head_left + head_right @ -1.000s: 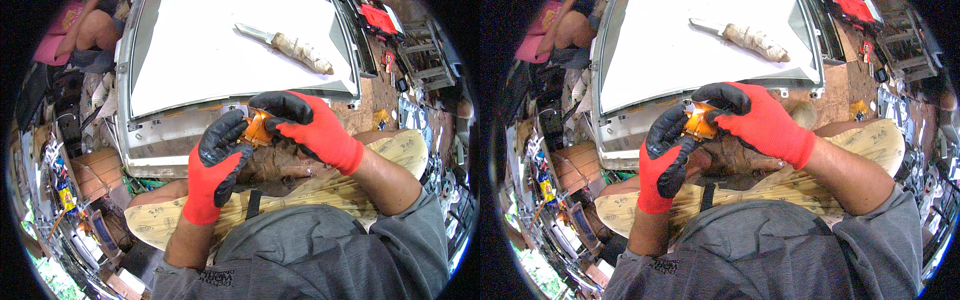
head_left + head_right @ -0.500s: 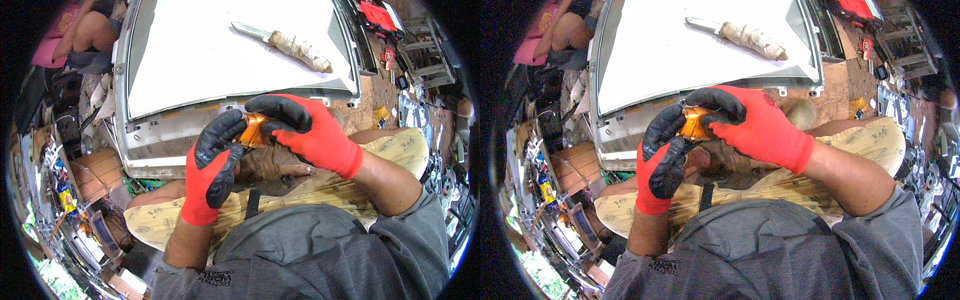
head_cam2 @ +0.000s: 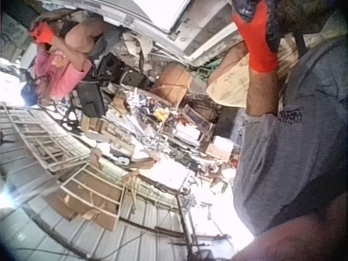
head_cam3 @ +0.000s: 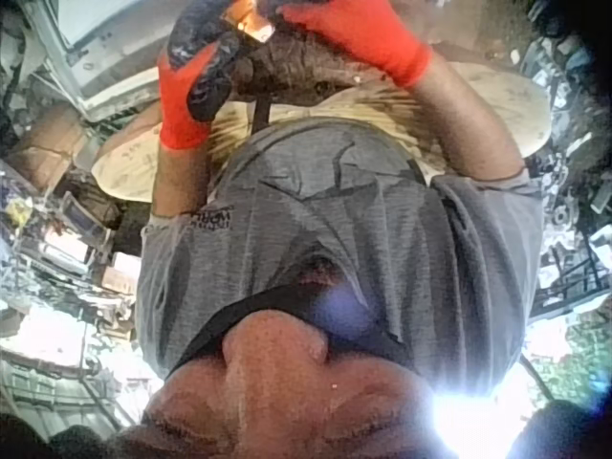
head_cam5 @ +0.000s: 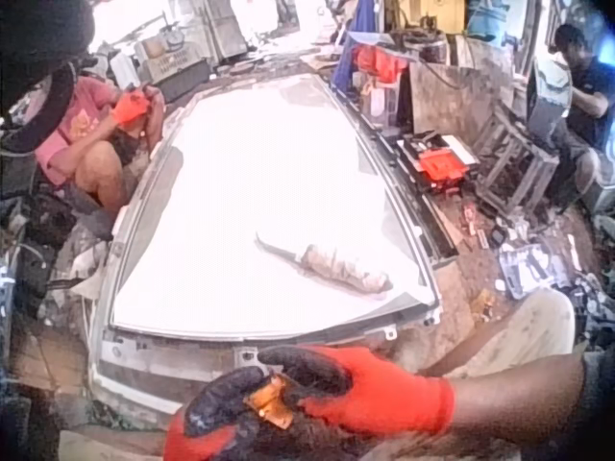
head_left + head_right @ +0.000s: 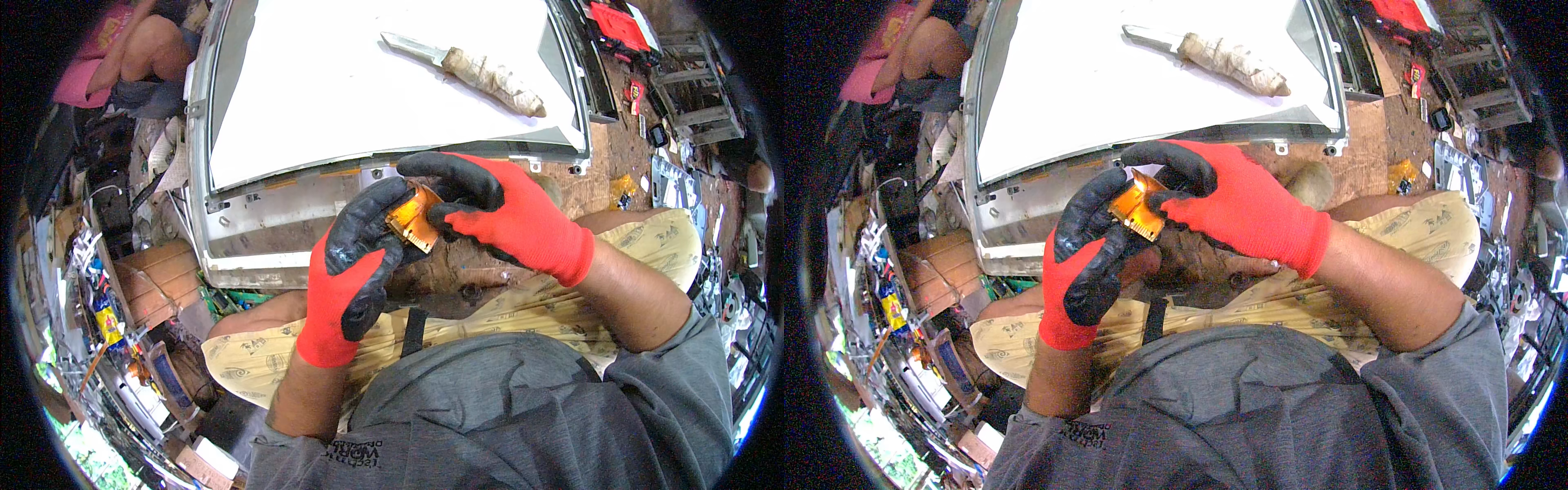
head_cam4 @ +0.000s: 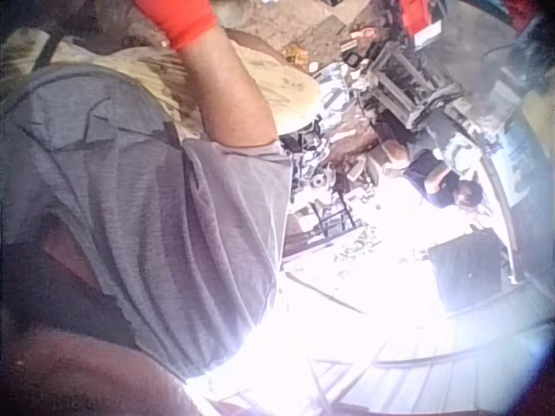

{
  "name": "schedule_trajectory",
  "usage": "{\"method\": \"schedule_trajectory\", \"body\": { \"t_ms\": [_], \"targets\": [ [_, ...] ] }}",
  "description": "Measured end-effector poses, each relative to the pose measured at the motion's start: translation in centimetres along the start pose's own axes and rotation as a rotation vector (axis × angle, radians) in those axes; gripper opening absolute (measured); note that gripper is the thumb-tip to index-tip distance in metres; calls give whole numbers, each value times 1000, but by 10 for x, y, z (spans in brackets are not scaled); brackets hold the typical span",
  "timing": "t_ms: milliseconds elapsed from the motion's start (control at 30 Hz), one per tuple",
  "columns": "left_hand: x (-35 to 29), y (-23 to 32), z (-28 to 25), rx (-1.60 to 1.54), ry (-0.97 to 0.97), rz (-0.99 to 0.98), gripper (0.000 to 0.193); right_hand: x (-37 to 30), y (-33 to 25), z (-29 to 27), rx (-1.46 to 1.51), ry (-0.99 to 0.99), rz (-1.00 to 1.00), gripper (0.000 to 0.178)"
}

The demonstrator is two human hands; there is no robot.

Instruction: The person removes a small orange component from a TV screen, then uses a screwdriver to remove screws from the screen's frame. They lift the screen to separate it from the frame and place it aside.

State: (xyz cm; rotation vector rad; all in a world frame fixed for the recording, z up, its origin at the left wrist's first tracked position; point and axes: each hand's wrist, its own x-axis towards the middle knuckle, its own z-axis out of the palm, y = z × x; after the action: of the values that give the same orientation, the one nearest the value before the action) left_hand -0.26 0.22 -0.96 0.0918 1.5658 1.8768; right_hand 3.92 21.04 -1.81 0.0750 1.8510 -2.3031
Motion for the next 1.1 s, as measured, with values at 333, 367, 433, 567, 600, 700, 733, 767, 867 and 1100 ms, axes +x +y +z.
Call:
{"method": "schedule_trajectory", "body": {
  "t_ms": [333, 367, 433, 567, 600, 700, 733, 767, 867, 1100],
  "targets": [
    [-1, 7, -1, 314, 106, -10, 53, 1, 4, -7, 76, -10, 122, 45],
    [-2, 7, -3, 458, 88, 27, 55, 1, 4, -8, 136, -3, 137, 44],
    [-2, 10, -7, 785, 35, 124, 57, 1, 9, -12, 158, -26, 125, 43],
    [-3, 8, -4, 662, 83, 136, 45, 4, 2, -14, 100, -104, 169, 49],
    [-3, 6, -2, 560, 110, 122, 40, 4, 3, -14, 122, -107, 179, 50],
    [-3, 5, -1, 219, 183, 7, 38, 3, 7, -14, 200, -107, 194, 51],
    [-2, 8, -2, 84, 200, -78, 44, 2, 9, -13, 233, -101, 189, 52],
    [-2, 8, -3, 137, 182, -73, 46, 2, 10, -13, 265, -96, 183, 53],
    [-5, 9, -3, 504, 90, 81, 46, 3, 5, -11, 232, -115, 221, 52],
    [-5, 9, 5, 231, 129, 59, 32, 1, 10, -10, 148, -185, 181, 48]
  ]
}}
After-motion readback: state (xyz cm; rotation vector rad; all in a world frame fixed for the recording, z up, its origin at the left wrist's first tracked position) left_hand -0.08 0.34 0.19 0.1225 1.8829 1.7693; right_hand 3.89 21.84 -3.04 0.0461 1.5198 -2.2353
